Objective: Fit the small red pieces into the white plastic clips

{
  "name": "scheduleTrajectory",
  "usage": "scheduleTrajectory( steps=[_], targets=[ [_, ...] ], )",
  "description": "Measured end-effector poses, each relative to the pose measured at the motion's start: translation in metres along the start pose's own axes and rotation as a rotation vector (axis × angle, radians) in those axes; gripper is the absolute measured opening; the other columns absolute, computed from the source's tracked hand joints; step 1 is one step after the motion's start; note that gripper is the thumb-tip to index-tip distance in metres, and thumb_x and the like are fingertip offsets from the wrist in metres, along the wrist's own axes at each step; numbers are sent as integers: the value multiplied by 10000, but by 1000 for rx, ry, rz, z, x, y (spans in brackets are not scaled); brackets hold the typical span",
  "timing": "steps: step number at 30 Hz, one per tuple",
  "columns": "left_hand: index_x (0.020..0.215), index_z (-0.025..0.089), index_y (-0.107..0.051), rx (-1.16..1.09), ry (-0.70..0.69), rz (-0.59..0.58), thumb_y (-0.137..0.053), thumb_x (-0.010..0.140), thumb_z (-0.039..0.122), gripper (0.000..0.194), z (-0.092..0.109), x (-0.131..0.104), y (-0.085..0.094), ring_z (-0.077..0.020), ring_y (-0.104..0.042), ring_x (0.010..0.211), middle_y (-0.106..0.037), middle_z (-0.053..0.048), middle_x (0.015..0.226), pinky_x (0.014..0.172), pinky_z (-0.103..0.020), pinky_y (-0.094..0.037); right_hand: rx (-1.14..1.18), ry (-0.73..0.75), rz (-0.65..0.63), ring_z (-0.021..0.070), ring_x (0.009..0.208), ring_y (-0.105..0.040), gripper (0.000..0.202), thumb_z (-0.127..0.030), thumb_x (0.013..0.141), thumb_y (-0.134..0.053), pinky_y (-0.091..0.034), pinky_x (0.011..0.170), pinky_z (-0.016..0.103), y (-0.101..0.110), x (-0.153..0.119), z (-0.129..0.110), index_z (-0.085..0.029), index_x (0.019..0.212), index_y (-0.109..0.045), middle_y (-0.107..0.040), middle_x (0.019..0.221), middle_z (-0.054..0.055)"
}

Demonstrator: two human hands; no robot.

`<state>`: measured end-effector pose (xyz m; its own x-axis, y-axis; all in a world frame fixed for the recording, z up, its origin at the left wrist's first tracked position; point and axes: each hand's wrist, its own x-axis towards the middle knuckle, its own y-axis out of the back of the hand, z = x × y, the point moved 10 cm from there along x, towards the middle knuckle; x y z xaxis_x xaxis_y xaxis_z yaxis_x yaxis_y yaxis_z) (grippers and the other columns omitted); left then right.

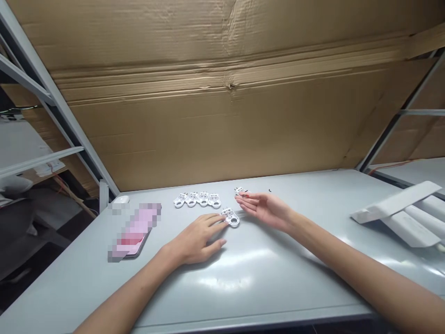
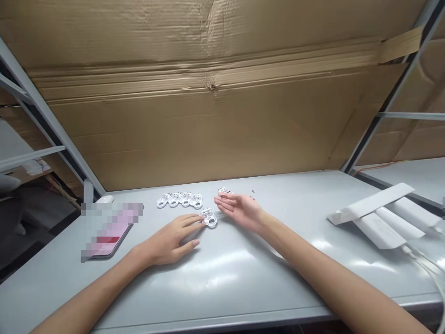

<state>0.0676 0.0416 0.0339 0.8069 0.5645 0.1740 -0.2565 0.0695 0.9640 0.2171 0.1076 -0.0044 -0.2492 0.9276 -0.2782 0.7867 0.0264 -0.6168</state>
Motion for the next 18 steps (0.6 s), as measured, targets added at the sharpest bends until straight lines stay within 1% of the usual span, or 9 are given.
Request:
scheduleTrajectory(
  steps=[4,7,10,13,18],
  targets=[
    [1418,197,-469,9,-4,0,-481,980,351,465,1,0,0,-291,-403,1368,-449,-118,1485,1117,-458,-359,31,4,-10,227,1151,-644,149,-88,866,-553,-544,980,303,0,1,-1,-118,970,-656,-707,1117,165],
    [1417,209,-468,9,4,0,-485,977,368,469,0,0,1,-295,-408,1366,-452,-116,1482,1113,-460,-364,0,32,-29,241,1182,-623,134,-90,829,-605,-529,1008,300,0,1,-3,-117,942,-672,-699,1131,153],
    [1430,221,-449,9,7,-4,-482,980,378,478,1,0,1,-296,-403,1369,-440,-110,1492,1113,-463,-362,-57,60,-63,243,1210,-603,136,-103,807,-657,-508,1041,308,-2,1,-4,-142,933,-691,-706,1129,131],
    [1432,211,-445,8,-1,-4,-484,982,373,479,2,0,2,-294,-406,1366,-437,-113,1493,1113,-457,-361,-120,80,-77,254,1232,-586,149,-134,816,-677,-489,1068,348,-4,1,-6,-166,960,-701,-716,1124,121],
    [1415,202,-465,13,-7,3,-492,979,371,468,2,0,2,-294,-414,1359,-449,-116,1483,1109,-452,-369,-169,100,-80,250,1242,-579,127,-137,856,-631,-463,1091,348,-4,0,-8,-153,962,-700,-707,1166,135]
  ],
)
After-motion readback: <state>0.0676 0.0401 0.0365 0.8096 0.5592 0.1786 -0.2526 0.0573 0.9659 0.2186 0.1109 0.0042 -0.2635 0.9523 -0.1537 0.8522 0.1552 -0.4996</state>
